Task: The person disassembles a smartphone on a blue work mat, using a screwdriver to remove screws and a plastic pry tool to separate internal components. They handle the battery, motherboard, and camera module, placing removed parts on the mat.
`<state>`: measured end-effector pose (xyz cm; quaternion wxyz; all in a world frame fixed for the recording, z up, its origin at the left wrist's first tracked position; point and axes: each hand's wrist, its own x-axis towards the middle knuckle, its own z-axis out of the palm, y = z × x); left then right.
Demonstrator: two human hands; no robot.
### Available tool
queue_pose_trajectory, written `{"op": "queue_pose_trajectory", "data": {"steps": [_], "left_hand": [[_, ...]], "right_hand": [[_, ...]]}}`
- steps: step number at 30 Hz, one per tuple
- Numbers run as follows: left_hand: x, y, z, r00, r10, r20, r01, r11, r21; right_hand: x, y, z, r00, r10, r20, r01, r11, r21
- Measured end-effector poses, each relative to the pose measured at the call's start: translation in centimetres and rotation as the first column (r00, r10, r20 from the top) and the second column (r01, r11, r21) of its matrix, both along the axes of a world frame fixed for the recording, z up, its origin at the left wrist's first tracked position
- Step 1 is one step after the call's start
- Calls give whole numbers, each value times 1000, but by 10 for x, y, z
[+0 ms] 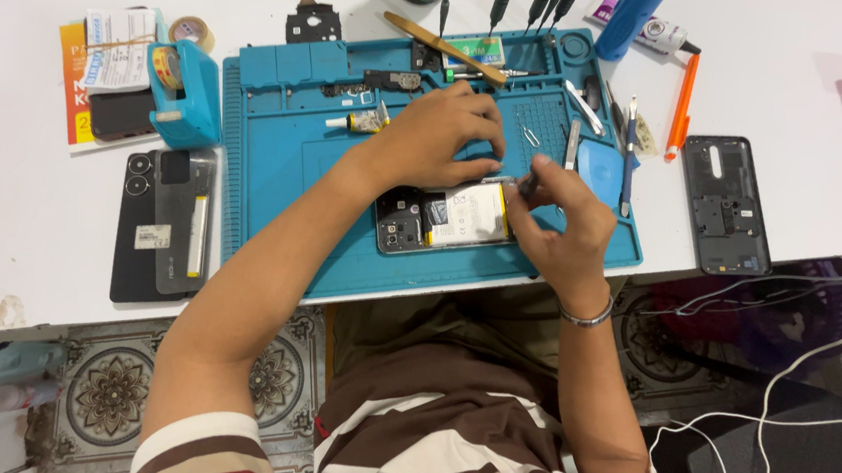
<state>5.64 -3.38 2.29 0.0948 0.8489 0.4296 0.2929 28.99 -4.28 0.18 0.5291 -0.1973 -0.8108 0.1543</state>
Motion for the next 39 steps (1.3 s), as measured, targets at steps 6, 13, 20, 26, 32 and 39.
{"op": "queue_pose_trajectory", "data": {"steps": [6,13,20,26,32,39], "left_hand": [[0,1,-2,1000,4,-10,-4,1000,-4],[-1,2,-1,1000,-1,-20,1,1000,11],[-1,2,-2,1000,1,-23,-1,1000,16],[0,0,2,1000,-3,-13,3,1000,12],[8,-8,15,962,-207,179,204,978,34],[35,-10,6,863,-244,443,372,900,-229]], "right_hand": [[2,6,-5,996,2,-85,-9,996,-89],[4,5,-6,996,20,-87,-31,992,-124],[1,5,-6,998,22,-61,-31,988,-149],[5,7,-5,995,67,-77,-69,997,-31],[9,3,-1,991,8,-133,-6,1000,17],[8,-1,1,974,56,-220,-66,997,-39]]}}
